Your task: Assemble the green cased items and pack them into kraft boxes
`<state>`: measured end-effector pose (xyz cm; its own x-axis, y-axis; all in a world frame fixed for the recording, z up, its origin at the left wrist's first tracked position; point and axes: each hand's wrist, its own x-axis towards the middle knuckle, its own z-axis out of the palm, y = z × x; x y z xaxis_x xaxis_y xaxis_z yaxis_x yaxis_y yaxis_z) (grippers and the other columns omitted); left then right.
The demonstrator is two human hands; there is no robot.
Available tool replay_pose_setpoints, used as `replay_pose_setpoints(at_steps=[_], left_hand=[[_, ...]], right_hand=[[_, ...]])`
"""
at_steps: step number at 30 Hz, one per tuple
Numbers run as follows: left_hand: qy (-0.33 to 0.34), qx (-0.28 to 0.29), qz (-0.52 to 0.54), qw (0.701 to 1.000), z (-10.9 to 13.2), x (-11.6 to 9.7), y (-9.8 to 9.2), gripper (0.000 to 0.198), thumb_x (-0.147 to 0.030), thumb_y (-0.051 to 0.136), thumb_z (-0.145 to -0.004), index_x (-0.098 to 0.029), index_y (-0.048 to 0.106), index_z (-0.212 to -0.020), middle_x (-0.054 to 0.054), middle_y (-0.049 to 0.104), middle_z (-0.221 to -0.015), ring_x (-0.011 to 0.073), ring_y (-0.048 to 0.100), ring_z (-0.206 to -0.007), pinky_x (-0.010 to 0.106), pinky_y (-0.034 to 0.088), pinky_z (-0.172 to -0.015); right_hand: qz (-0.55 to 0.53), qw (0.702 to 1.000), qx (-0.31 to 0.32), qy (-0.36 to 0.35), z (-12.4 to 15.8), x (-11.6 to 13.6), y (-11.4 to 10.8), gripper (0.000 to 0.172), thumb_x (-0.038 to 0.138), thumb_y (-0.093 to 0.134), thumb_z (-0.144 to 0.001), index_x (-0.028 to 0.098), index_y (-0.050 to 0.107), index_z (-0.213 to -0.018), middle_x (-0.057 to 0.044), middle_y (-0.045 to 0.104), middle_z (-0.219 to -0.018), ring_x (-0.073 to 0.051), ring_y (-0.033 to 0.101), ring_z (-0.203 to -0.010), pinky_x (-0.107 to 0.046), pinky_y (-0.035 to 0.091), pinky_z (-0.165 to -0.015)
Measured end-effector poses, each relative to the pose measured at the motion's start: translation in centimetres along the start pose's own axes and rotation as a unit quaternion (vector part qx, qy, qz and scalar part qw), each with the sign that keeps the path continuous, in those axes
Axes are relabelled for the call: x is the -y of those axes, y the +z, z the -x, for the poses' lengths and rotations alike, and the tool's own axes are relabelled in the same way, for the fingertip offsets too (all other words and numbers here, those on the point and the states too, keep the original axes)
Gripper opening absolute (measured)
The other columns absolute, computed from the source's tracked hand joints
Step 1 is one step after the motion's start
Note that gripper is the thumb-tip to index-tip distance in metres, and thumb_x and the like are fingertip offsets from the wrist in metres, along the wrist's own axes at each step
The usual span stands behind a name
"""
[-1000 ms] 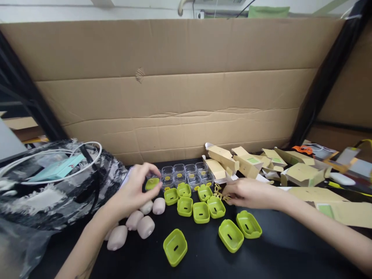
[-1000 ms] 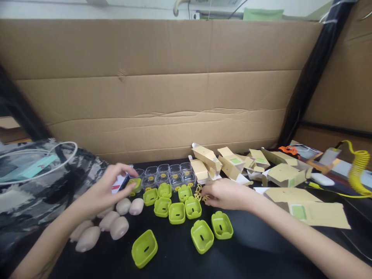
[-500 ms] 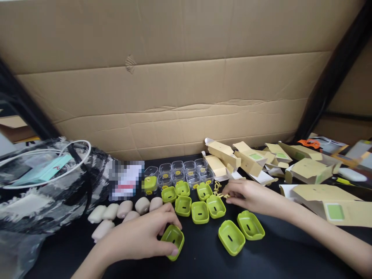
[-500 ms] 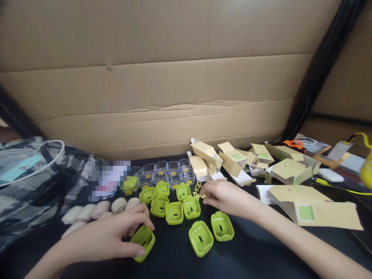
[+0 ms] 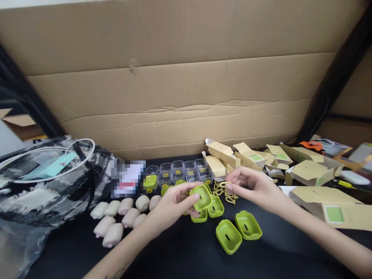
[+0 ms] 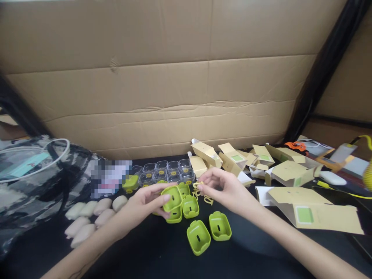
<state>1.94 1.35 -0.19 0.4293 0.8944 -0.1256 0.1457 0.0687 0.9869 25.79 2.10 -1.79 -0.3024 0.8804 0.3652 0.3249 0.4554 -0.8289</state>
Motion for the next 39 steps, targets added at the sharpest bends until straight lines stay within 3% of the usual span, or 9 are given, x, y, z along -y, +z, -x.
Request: replay_pose_setpoints(at_steps=[2, 6, 11, 17, 23, 26, 32, 39], left_hand=[[0.007, -0.027, 0.077, 0.997, -0.6, 0.2, 1.1, 0.047, -0.033, 0.066, -0.076, -0.018, 0.057, -0.12, 0.002, 0.071, -0.09, 0.0157, 0.069, -0.071, 0.032, 0.055, -0.076], [0.044, -0.035, 0.167, 0.984, -0.6, 1.4, 2.9, 0.056, -0.03, 0.069, -0.076, -0.018, 0.051, -0.128, 0.008, 0.071, -0.107, 0.0206, 0.069, -0.09, 0.035, 0.053, -0.085], [0.067, -0.035, 0.205, 0.976, 0.1, 2.8, 3.5, 0.039, -0.027, 0.075, -0.07, -0.025, 0.066, -0.108, 0.004, 0.069, -0.116, 0.023, 0.061, -0.111, 0.03, 0.053, -0.088], [0.058, -0.024, 0.185, 0.981, 0.4, 2.7, 3.8, 0.031, -0.025, 0.077, -0.068, -0.027, 0.071, -0.099, 0.001, 0.074, -0.107, 0.0206, 0.063, -0.106, 0.028, 0.05, -0.092], [0.03, -0.042, 0.193, 0.98, 0.6, 3.0, 4.0, 0.032, -0.03, 0.08, -0.064, -0.024, 0.073, -0.095, 0.003, 0.076, -0.098, 0.0211, 0.069, -0.092, 0.026, 0.057, -0.074], [0.022, -0.054, 0.201, 0.978, 0.8, 3.0, 4.2, 0.031, -0.028, 0.08, -0.064, -0.023, 0.073, -0.094, 0.004, 0.076, -0.096, 0.0211, 0.069, -0.091, 0.026, 0.058, -0.072], [0.015, -0.066, 0.208, 0.976, 0.8, 2.9, 4.2, 0.029, -0.026, 0.081, -0.062, -0.025, 0.075, -0.09, 0.002, 0.077, -0.091, 0.0192, 0.069, -0.086, 0.024, 0.059, -0.069], [0.005, -0.063, 0.204, 0.977, 0.8, 3.2, 4.4, 0.032, -0.027, 0.082, -0.06, -0.024, 0.075, -0.091, 0.004, 0.077, -0.093, 0.0214, 0.068, -0.091, 0.026, 0.056, -0.075]], right_hand=[[-0.027, 0.999, -0.033, -0.022, 0.5, 0.7, 0.6, 0.019, 0.037, 0.066, -0.079, 0.02, 0.058, -0.082, -0.001, 0.064, -0.073, -0.013, 0.062, -0.063, -0.027, 0.053, -0.059], [0.051, 0.987, -0.075, -0.133, 1.5, 1.3, 1.8, 0.013, 0.029, 0.068, -0.08, 0.022, 0.058, -0.078, 0.001, 0.062, -0.072, -0.014, 0.059, -0.067, -0.029, 0.049, -0.064], [0.164, 0.96, -0.091, -0.207, 2.0, 1.3, 2.7, 0.008, 0.022, 0.065, -0.081, 0.021, 0.058, -0.077, -0.003, 0.054, -0.081, -0.017, 0.054, -0.078, -0.033, 0.044, -0.067], [0.216, 0.948, -0.078, -0.222, 2.1, 1.4, 3.2, 0.011, 0.017, 0.062, -0.082, 0.02, 0.054, -0.075, -0.001, 0.056, -0.076, -0.016, 0.052, -0.073, -0.031, 0.039, -0.065], [0.24, 0.934, -0.074, -0.255, 2.2, 1.3, 3.2, 0.009, 0.015, 0.059, -0.084, 0.019, 0.055, -0.077, 0.0, 0.063, -0.076, -0.014, 0.053, -0.07, -0.029, 0.036, -0.065], [0.258, 0.921, -0.07, -0.282, 2.3, 1.2, 3.3, 0.008, 0.014, 0.056, -0.086, 0.018, 0.057, -0.079, 0.001, 0.064, -0.075, -0.013, 0.052, -0.069, -0.029, 0.034, -0.064], [0.319, 0.896, -0.045, -0.307, 2.5, 1.1, 3.2, 0.011, 0.015, 0.049, -0.09, 0.016, 0.06, -0.088, -0.002, 0.062, -0.075, -0.014, 0.047, -0.068, -0.03, 0.032, -0.062], [0.379, 0.871, -0.029, -0.311, 2.6, 1.2, 3.7, 0.021, 0.013, 0.044, -0.092, 0.012, 0.06, -0.078, -0.004, 0.056, -0.068, -0.017, 0.043, -0.065, -0.031, 0.031, -0.06]])
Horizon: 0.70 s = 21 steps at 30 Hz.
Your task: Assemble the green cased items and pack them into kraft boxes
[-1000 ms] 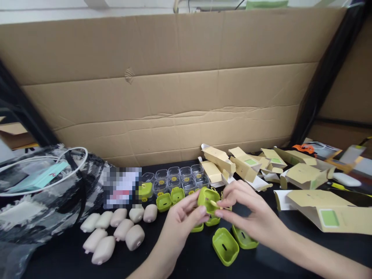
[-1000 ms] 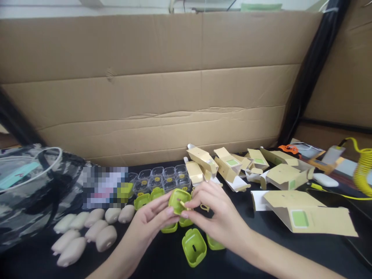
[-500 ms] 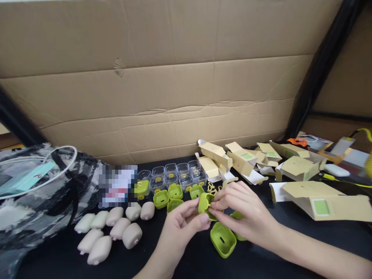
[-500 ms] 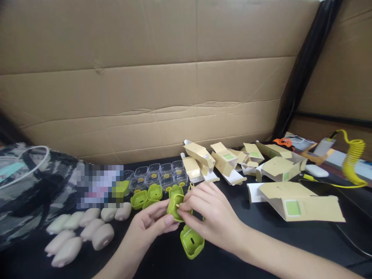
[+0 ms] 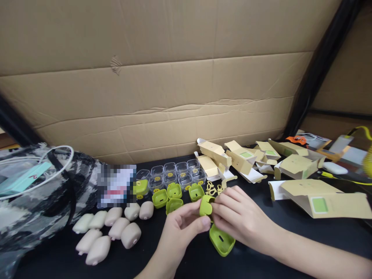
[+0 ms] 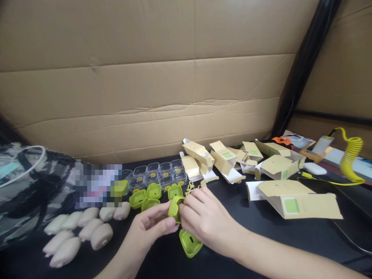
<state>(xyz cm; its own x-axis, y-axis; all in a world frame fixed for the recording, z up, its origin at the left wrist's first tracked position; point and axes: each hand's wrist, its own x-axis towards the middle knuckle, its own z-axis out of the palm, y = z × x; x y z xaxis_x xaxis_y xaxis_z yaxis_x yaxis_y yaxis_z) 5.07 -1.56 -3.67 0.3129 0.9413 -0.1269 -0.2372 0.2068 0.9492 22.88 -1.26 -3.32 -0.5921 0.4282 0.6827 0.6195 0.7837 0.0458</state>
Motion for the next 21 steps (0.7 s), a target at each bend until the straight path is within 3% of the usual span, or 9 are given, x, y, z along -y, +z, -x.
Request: replay_pose_setpoints(at_steps=[5, 11, 15, 18, 21], left_hand=[[-0.018, -0.016, 0.037, 0.999, 0.3, 0.0, 0.2, 0.034, -0.025, 0.081, -0.061, -0.024, 0.074, -0.094, 0.005, 0.075, -0.1, 0.0237, 0.065, -0.102, 0.028, 0.054, -0.081], [-0.012, 0.028, 0.049, 0.998, 0.1, 0.3, -0.2, 0.032, -0.023, 0.081, -0.062, -0.025, 0.074, -0.093, 0.004, 0.076, -0.097, 0.0225, 0.067, -0.099, 0.024, 0.056, -0.077], [-0.017, -0.019, 0.062, 0.998, 0.2, 0.1, 0.1, 0.033, -0.023, 0.081, -0.062, -0.024, 0.074, -0.094, 0.004, 0.077, -0.096, 0.0208, 0.069, -0.093, 0.024, 0.057, -0.073], [-0.012, -0.041, 0.07, 0.997, 0.5, -0.3, 0.4, 0.033, -0.024, 0.082, -0.061, -0.022, 0.074, -0.094, 0.005, 0.077, -0.094, 0.0202, 0.07, -0.089, 0.025, 0.057, -0.074], [0.005, -0.035, 0.069, 0.997, 0.6, -0.5, 0.6, 0.035, -0.025, 0.082, -0.061, -0.022, 0.074, -0.095, 0.006, 0.077, -0.095, 0.0222, 0.07, -0.091, 0.026, 0.057, -0.075]], right_hand=[[0.02, 1.0, 0.01, -0.012, 0.0, 0.4, 0.0, 0.024, 0.01, 0.039, -0.092, 0.01, 0.06, -0.08, -0.007, 0.056, -0.072, -0.018, 0.045, -0.068, -0.031, 0.032, -0.061], [0.013, 1.0, 0.01, -0.016, 0.2, 0.7, 0.3, 0.033, 0.009, 0.03, -0.095, 0.01, 0.059, -0.081, -0.009, 0.058, -0.075, -0.018, 0.046, -0.069, -0.031, 0.035, -0.061], [-0.021, 0.999, 0.026, -0.01, 0.1, 0.6, 0.1, 0.028, 0.012, 0.032, -0.096, 0.011, 0.059, -0.091, -0.008, 0.059, -0.078, -0.019, 0.048, -0.072, -0.031, 0.037, -0.062], [-0.09, 0.995, 0.031, 0.035, 0.0, 0.4, -0.5, 0.016, 0.015, 0.043, -0.094, 0.016, 0.055, -0.104, -0.005, 0.059, -0.085, -0.017, 0.051, -0.078, -0.032, 0.04, -0.07], [-0.15, 0.981, -0.022, 0.122, 0.1, 0.2, -0.8, 0.024, 0.017, 0.055, -0.088, 0.02, 0.05, -0.111, -0.006, 0.057, -0.1, -0.018, 0.052, -0.093, -0.033, 0.042, -0.081]])
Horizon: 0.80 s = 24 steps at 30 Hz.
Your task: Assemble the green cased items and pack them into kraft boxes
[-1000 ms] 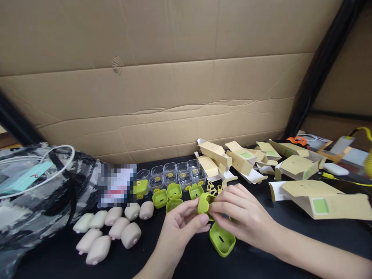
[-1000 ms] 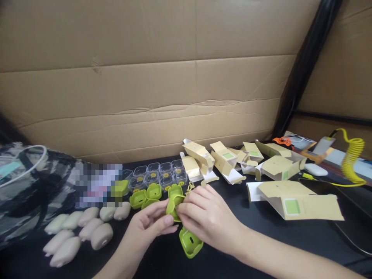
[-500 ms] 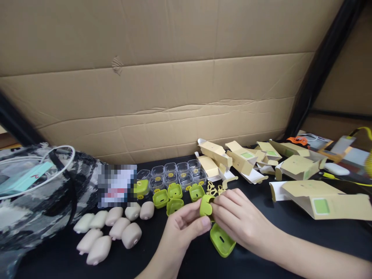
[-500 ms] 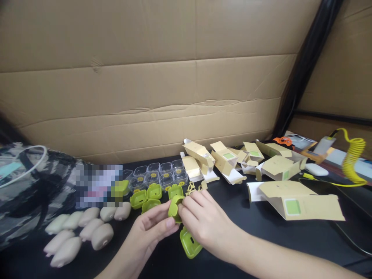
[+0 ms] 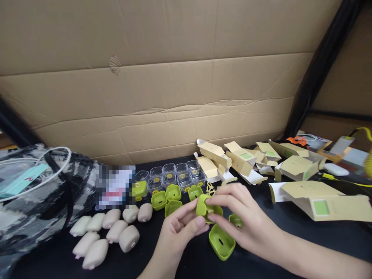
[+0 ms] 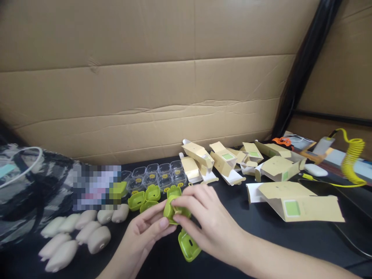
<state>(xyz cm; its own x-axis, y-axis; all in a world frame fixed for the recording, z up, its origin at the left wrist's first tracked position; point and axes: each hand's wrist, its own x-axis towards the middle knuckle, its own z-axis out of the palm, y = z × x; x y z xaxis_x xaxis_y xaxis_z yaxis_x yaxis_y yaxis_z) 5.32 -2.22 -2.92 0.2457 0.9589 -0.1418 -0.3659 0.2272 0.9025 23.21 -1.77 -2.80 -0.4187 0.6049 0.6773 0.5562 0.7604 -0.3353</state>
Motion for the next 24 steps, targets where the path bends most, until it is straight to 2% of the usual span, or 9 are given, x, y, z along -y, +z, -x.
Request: replay_pose_setpoints(at_steps=[1, 3, 6, 8, 11, 14, 19, 22, 24], left_hand=[[0.008, 0.004, -0.002, 1.0, 0.0, 0.0, 0.0, 0.036, -0.025, 0.082, -0.061, -0.023, 0.074, -0.096, 0.006, 0.076, -0.096, 0.0229, 0.069, -0.093, 0.026, 0.057, -0.076], [0.019, 0.013, -0.011, 1.0, 0.0, 0.1, 0.1, 0.036, -0.024, 0.081, -0.061, -0.023, 0.074, -0.096, 0.006, 0.076, -0.096, 0.0235, 0.069, -0.096, 0.027, 0.056, -0.079], [0.023, 0.03, -0.027, 0.999, -0.1, 0.3, 0.0, 0.034, -0.022, 0.08, -0.063, -0.024, 0.074, -0.096, 0.005, 0.076, -0.097, 0.0241, 0.068, -0.098, 0.029, 0.054, -0.085], [0.023, 0.041, -0.036, 0.998, -0.2, 0.5, -0.2, 0.034, -0.021, 0.079, -0.065, -0.024, 0.073, -0.098, 0.005, 0.076, -0.099, 0.0252, 0.067, -0.1, 0.032, 0.053, -0.088], [0.015, 0.067, -0.048, 0.996, -0.3, 0.7, -0.6, 0.034, -0.021, 0.077, -0.067, -0.024, 0.072, -0.101, 0.005, 0.075, -0.101, 0.0266, 0.066, -0.103, 0.036, 0.052, -0.091], [0.007, 0.089, -0.052, 0.995, -0.3, 1.0, -0.9, 0.034, -0.021, 0.076, -0.069, -0.025, 0.071, -0.102, 0.005, 0.074, -0.105, 0.0271, 0.064, -0.105, 0.038, 0.051, -0.091], [0.015, 0.135, -0.061, 0.989, -0.2, 1.2, -1.2, 0.032, -0.02, 0.073, -0.072, -0.025, 0.071, -0.104, 0.006, 0.073, -0.108, 0.0267, 0.064, -0.105, 0.038, 0.05, -0.092], [0.011, 0.139, -0.074, 0.987, -0.1, 1.0, -1.2, 0.033, -0.022, 0.073, -0.071, -0.023, 0.07, -0.104, 0.007, 0.073, -0.105, 0.0272, 0.066, -0.101, 0.038, 0.052, -0.089], [0.01, 0.122, -0.082, 0.989, 0.0, 0.8, -1.1, 0.033, -0.022, 0.075, -0.07, -0.022, 0.071, -0.103, 0.008, 0.075, -0.102, 0.0271, 0.066, -0.099, 0.036, 0.053, -0.085]], right_hand=[[-0.015, 0.999, -0.01, 0.028, 0.0, -0.1, 0.0, 0.028, 0.018, 0.057, -0.087, 0.021, 0.049, -0.113, -0.006, 0.056, -0.104, -0.019, 0.051, -0.098, -0.034, 0.042, -0.084], [-0.053, 0.995, 0.01, 0.086, 0.0, -0.2, 0.2, 0.032, 0.021, 0.061, -0.084, 0.023, 0.049, -0.114, -0.005, 0.056, -0.105, -0.019, 0.053, -0.1, -0.034, 0.044, -0.085], [-0.113, 0.981, 0.059, 0.149, 0.0, -0.4, 0.4, 0.023, 0.023, 0.06, -0.085, 0.022, 0.052, -0.106, -0.002, 0.06, -0.095, -0.017, 0.058, -0.089, -0.032, 0.048, -0.078], [-0.13, 0.974, 0.064, 0.172, 0.0, -0.5, 0.5, 0.016, 0.021, 0.059, -0.084, 0.021, 0.053, -0.099, -0.002, 0.06, -0.091, -0.017, 0.059, -0.085, -0.031, 0.048, -0.075], [-0.14, 0.972, 0.057, 0.18, -0.1, -0.5, 0.5, 0.011, 0.015, 0.056, -0.083, 0.02, 0.054, -0.092, -0.001, 0.06, -0.086, -0.016, 0.059, -0.081, -0.03, 0.048, -0.071], [-0.141, 0.973, 0.051, 0.175, -0.2, -0.5, 0.5, 0.012, 0.01, 0.052, -0.081, 0.02, 0.053, -0.088, -0.001, 0.06, -0.082, -0.016, 0.059, -0.077, -0.029, 0.047, -0.068], [-0.129, 0.979, 0.068, 0.14, 0.0, -0.3, 0.2, 0.013, 0.007, 0.048, -0.079, 0.02, 0.047, -0.08, 0.0, 0.057, -0.077, -0.014, 0.055, -0.069, -0.026, 0.044, -0.061], [-0.111, 0.982, 0.083, 0.125, 0.0, -0.2, 0.1, 0.013, 0.007, 0.047, -0.078, 0.02, 0.044, -0.08, 0.001, 0.054, -0.075, -0.013, 0.052, -0.067, -0.025, 0.042, -0.059], [-0.119, 0.979, 0.083, 0.143, -0.2, -0.2, 0.0, 0.011, 0.009, 0.049, -0.079, 0.02, 0.045, -0.078, 0.001, 0.054, -0.073, -0.013, 0.051, -0.066, -0.025, 0.042, -0.058]])
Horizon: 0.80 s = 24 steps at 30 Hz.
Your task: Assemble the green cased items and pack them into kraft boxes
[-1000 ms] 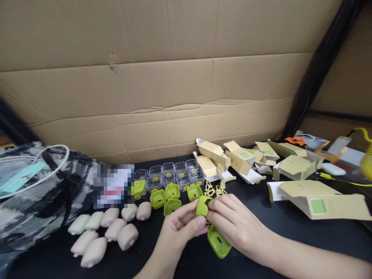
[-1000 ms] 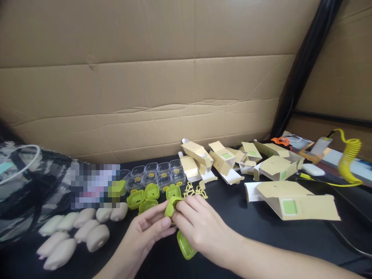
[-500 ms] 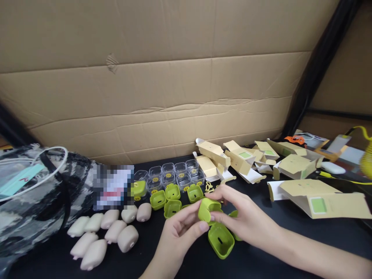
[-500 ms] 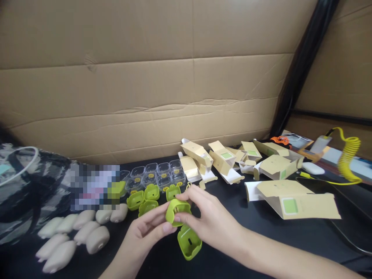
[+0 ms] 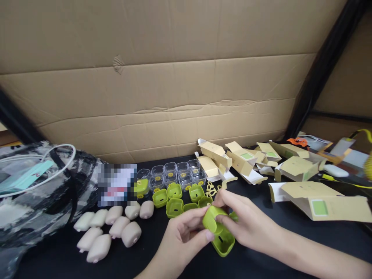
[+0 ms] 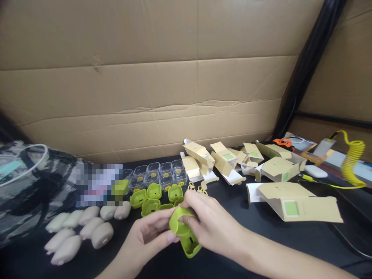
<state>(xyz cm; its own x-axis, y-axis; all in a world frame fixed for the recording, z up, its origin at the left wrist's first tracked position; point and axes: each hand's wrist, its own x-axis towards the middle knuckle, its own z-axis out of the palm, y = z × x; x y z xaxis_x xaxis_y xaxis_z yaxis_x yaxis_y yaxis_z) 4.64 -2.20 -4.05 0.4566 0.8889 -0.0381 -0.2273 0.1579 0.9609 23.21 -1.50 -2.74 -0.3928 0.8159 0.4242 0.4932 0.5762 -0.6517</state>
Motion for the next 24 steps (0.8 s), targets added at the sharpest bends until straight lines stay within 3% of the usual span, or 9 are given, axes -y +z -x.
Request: replay_pose_setpoints(at_steps=[3, 6, 9, 13, 16, 20, 24], left_hand=[[0.0, -0.045, -0.002, 0.999, 0.0, -0.7, 0.3, 0.032, -0.025, 0.075, -0.069, -0.02, 0.071, -0.1, 0.007, 0.075, -0.097, 0.0252, 0.067, -0.093, 0.033, 0.056, -0.076], [0.02, -0.076, 0.025, 0.997, -0.1, -1.3, 0.6, 0.033, -0.028, 0.074, -0.071, -0.017, 0.069, -0.101, 0.008, 0.073, -0.095, 0.0231, 0.066, -0.086, 0.031, 0.057, -0.066], [0.047, -0.081, 0.032, 0.995, -0.2, -1.6, 0.6, 0.026, -0.024, 0.074, -0.07, -0.016, 0.065, -0.093, 0.004, 0.071, -0.084, 0.0191, 0.064, -0.076, 0.026, 0.054, -0.057], [0.04, -0.039, 0.02, 0.998, 0.2, -1.8, 0.5, 0.019, -0.026, 0.073, -0.071, -0.018, 0.059, -0.081, 0.0, 0.069, -0.069, 0.015, 0.062, -0.062, 0.024, 0.048, -0.055], [0.027, -0.013, 0.011, 1.0, 0.8, -1.8, 0.6, 0.024, -0.028, 0.077, -0.066, -0.018, 0.057, -0.073, -0.001, 0.066, -0.066, 0.0141, 0.061, -0.06, 0.025, 0.046, -0.06], [0.013, 0.026, 0.011, 1.0, 1.2, -1.6, 0.7, 0.029, -0.031, 0.079, -0.063, -0.018, 0.055, -0.069, -0.002, 0.062, -0.062, 0.0135, 0.06, -0.058, 0.026, 0.044, -0.061], [0.01, 0.071, 0.017, 0.997, 1.4, -1.3, 0.5, 0.031, -0.032, 0.08, -0.062, -0.019, 0.056, -0.077, -0.001, 0.064, -0.068, 0.0157, 0.064, -0.065, 0.027, 0.046, -0.065]], right_hand=[[-0.079, 0.996, 0.009, 0.035, -0.6, 0.0, -0.3, 0.005, 0.022, 0.054, -0.084, 0.018, 0.052, -0.081, 0.001, 0.056, -0.072, -0.013, 0.053, -0.065, -0.026, 0.045, -0.059], [-0.198, 0.978, 0.015, 0.059, -1.1, -0.2, -0.7, 0.021, 0.036, 0.052, -0.088, 0.018, 0.059, -0.096, -0.002, 0.061, -0.077, -0.014, 0.059, -0.07, -0.029, 0.05, -0.066], [-0.248, 0.966, -0.015, 0.074, -1.4, -0.4, -1.1, 0.027, 0.039, 0.051, -0.089, 0.019, 0.059, -0.104, -0.003, 0.063, -0.083, -0.014, 0.062, -0.073, -0.031, 0.053, -0.07], [-0.2, 0.977, -0.039, 0.064, -1.8, -0.8, -1.6, 0.022, 0.037, 0.053, -0.088, 0.018, 0.061, -0.097, -0.003, 0.064, -0.083, -0.014, 0.063, -0.07, -0.03, 0.054, -0.066], [-0.102, 0.994, -0.022, 0.017, -3.2, -0.9, -1.5, 0.021, 0.034, 0.048, -0.091, 0.017, 0.061, -0.095, -0.005, 0.066, -0.089, -0.014, 0.063, -0.072, -0.029, 0.054, -0.064], [-0.007, 0.997, 0.038, -0.067, -6.7, 0.0, 0.1, 0.016, 0.022, 0.047, -0.091, 0.016, 0.062, -0.094, -0.005, 0.066, -0.089, -0.014, 0.062, -0.077, -0.029, 0.052, -0.069], [0.036, 0.974, 0.138, -0.175, -10.8, 2.2, 3.6, 0.013, 0.012, 0.056, -0.082, 0.018, 0.063, -0.092, -0.003, 0.065, -0.091, -0.014, 0.06, -0.085, -0.03, 0.048, -0.079]])
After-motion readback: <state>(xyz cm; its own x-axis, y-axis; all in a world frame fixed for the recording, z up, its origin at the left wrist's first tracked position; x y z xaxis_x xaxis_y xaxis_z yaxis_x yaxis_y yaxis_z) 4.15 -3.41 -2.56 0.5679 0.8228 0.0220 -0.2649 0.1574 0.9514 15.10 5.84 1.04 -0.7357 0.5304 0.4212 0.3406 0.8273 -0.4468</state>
